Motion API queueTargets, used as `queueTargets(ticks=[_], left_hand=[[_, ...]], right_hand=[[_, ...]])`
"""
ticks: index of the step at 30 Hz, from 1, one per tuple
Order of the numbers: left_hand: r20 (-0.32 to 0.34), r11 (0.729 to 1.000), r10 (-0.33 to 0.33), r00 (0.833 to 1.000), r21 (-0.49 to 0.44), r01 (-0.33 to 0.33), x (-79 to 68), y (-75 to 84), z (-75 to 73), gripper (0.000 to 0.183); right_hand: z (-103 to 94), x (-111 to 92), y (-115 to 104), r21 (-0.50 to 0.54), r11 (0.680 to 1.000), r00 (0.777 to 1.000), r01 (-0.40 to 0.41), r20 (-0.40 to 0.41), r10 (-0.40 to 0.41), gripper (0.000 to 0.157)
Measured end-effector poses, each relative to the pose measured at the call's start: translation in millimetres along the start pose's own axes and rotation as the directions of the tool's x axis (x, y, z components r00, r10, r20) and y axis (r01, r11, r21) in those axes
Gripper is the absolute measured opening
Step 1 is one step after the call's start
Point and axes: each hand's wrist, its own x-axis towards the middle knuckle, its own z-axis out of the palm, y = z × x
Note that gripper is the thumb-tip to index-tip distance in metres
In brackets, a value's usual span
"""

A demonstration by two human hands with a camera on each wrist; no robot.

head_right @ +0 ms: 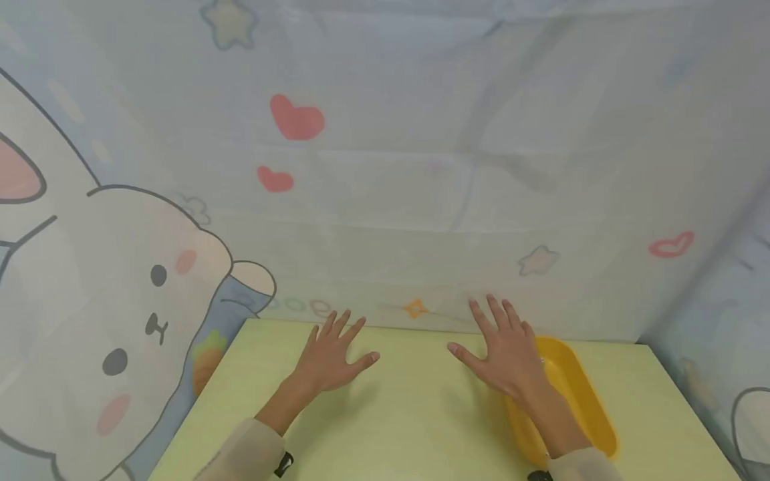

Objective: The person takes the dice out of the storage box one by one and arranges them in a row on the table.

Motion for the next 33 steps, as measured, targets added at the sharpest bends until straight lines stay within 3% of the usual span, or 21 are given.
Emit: queueTargets(ticks=[6,11,16,18,20,23,25,27,30,33], left_hand=[[-0.048,0.995,0.037,0.998,-0.086,-0.041,1.0,27.2,26.3,0.089],[-0.083,0.963,0.033,0.996,-0.265,-0.054,2.9,63.6,55.4,0.082],[-0.065,0.864,-0.011,0.998,-0.503,-0.023,13.8,108.1,83.9,0.074],[-0.032,0.809,-0.030,0.999,-0.587,0.006,15.9,126.2,95.9,0.071],[0.018,0.736,-0.049,0.999,-0.675,0.048,16.4,142.9,105.8,0.068],[0.091,0.624,-0.087,0.992,-0.771,0.126,16.0,165.0,115.7,0.062],[0.128,0.570,-0.106,0.986,-0.805,0.166,16.2,177.1,122.6,0.059],[0.144,0.553,-0.136,0.980,-0.810,0.196,17.2,187.1,130.9,0.056],[0.162,0.551,-0.176,0.971,-0.801,0.234,18.8,195.3,143.7,0.052],[0.180,0.538,-0.204,0.962,-0.801,0.263,18.4,199.3,151.5,0.049]], right_hand=[[-23.9,-24.7,15.6,0.142,0.989,0.999,-0.045,0.030,0.041,0.088],[-28.5,-47.0,48.4,0.253,0.962,0.995,-0.099,0.040,0.092,0.083],[-13.5,-61.4,96.4,0.309,0.938,0.987,-0.155,0.020,0.157,0.079],[-5.8,-67.4,113.1,0.316,0.926,0.978,-0.207,0.049,0.202,0.080],[1.4,-73.1,127.1,0.309,0.913,0.964,-0.266,0.096,0.248,0.081],[11.7,-79.7,145.2,0.307,0.879,0.928,-0.366,0.187,0.321,0.083],[15.8,-82.4,154.9,0.324,0.837,0.891,-0.441,0.266,0.367,0.085],[18.9,-85.9,163.5,0.349,0.780,0.844,-0.520,0.350,0.406,0.087],[21.6,-91.3,173.0,0.381,0.686,0.770,-0.620,0.462,0.440,0.091],[23.9,-95.8,179.8,0.419,0.604,0.721,-0.678,0.539,0.436,0.090]])
